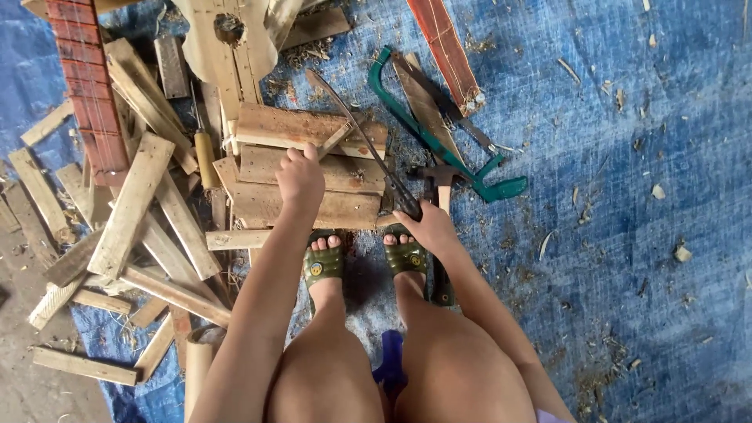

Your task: The person is using a curved blade to shave thin layers of wood from the edges of wooden boards.

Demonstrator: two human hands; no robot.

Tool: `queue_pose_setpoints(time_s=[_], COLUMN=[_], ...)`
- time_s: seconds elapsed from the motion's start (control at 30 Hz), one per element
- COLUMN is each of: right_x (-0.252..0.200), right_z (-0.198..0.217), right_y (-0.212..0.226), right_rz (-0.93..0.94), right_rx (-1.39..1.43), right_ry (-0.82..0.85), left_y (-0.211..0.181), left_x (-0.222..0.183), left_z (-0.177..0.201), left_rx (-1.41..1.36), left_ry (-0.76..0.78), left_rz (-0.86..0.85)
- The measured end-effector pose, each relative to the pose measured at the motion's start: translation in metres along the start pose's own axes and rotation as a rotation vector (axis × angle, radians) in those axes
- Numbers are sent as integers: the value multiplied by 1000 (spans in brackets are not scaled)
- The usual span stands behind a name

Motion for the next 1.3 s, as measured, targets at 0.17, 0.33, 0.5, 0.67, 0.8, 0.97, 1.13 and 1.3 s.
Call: queue_pose_setpoints(time_s=[0.17,0.33,0.5,0.67,0.8,0.97,1.13,1.3], right_x=[23,20,-53,-57,-38,-16,31,3], right_z=[-28,-30,62,93,31,-5,-31,-64], right_y=[-28,-21,92,110,69,30,-22,-3], right_rz=[-24,-12,220,548,145,10,28,-105], right_rx=[78,186,25,450,46,-192,-36,759], right_ry=[107,170,-311,-366,-303,-57,53,478], left_y=[-2,0,-1,-2,-1,-1,1,1], left_x=[2,3,7,5,5,11,11,9], left_z=[17,19,22,19,24,42,19,41], left_rx=[33,34,22,73,2,-8,-83,-2], left_ry=[-14,8,183,-147,-137,-53,150,-200], left_rz=[44,55,25,20,17,11,0,-5])
Point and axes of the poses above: each hand's wrist, its own x-axis towards the middle knuckle, its own z-axis out of the back of the hand, y = z × x, the point moved 8 cm from there along x, towards the middle knuckle, and after that the axes turned 9 degrees about -y, right-handed, at the moved point
